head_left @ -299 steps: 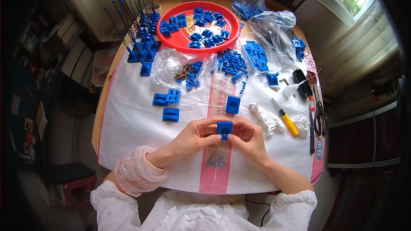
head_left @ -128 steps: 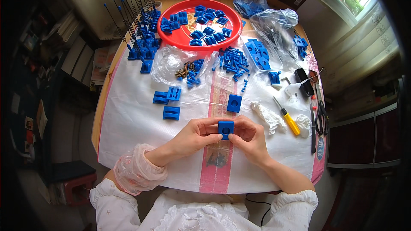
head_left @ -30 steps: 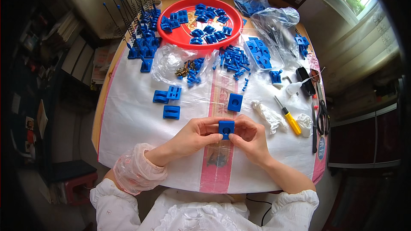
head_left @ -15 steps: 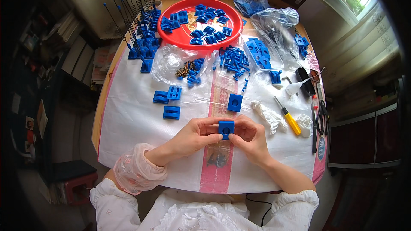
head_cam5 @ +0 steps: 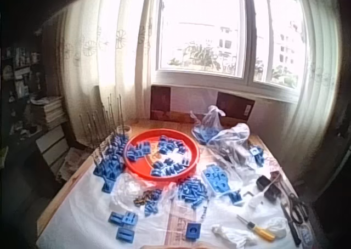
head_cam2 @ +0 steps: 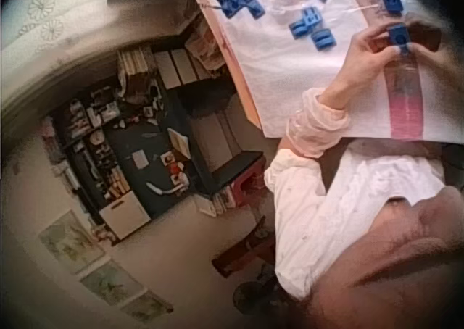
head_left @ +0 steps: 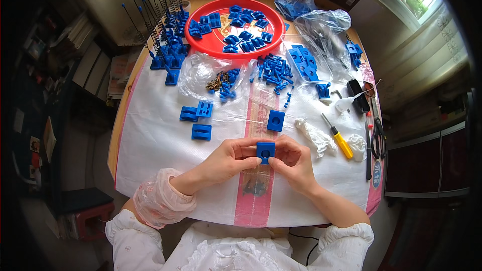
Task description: The recorder is assembling blue plastic housing components for a lighting fixture on a workstation table.
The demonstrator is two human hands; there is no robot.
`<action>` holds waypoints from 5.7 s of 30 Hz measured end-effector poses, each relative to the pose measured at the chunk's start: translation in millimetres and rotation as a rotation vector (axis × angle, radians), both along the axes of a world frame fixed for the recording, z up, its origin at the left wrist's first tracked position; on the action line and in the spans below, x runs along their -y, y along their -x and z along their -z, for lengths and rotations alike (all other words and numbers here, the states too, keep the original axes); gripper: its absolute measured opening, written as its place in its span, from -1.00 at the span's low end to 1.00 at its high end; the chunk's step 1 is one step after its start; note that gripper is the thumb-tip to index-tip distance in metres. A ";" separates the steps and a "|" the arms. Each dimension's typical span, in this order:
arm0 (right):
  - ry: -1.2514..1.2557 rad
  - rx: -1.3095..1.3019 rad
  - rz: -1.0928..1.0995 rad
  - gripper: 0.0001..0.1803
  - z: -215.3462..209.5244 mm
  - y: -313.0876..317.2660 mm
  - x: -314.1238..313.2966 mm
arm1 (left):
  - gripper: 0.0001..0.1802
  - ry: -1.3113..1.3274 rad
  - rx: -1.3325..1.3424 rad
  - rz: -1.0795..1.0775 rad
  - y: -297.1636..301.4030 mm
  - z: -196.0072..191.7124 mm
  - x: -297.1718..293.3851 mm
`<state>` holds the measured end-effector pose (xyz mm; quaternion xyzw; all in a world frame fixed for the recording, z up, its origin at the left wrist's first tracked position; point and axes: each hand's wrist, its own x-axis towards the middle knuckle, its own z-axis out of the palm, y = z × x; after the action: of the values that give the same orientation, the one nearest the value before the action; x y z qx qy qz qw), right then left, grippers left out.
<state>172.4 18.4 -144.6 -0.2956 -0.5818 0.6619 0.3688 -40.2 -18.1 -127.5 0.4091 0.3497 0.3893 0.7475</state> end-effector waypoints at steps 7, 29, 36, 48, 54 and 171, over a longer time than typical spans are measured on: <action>-0.003 0.003 -0.003 -0.76 -1.4 0.0 0.3 | -0.46 0.003 0.003 -0.005 0.0 0.0 0.3; 0.007 0.061 0.010 -0.59 -4.6 2.2 1.8 | -0.41 0.033 0.019 -0.005 2.1 -2.1 -0.6; -0.137 0.014 0.037 -0.28 -3.8 9.4 6.2 | -0.38 0.026 0.017 0.006 1.5 -4.9 -0.3; -0.523 0.285 0.057 -0.36 -10.0 6.1 5.0 | -0.36 0.013 0.007 0.044 4.0 -6.4 -0.5; -0.712 0.429 0.109 -0.37 -20.2 6.3 5.9 | -0.35 -0.001 0.006 0.026 2.4 -4.5 0.7; -0.642 1.397 0.352 -0.81 -44.6 -3.6 -224.1 | -0.29 -0.591 -1.273 -0.342 22.3 -16.8 2.8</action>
<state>176.0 242.5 -100.1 -0.6101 -0.7860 0.0543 0.0844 -62.5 -21.0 -110.7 0.6813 0.6566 0.2651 0.1856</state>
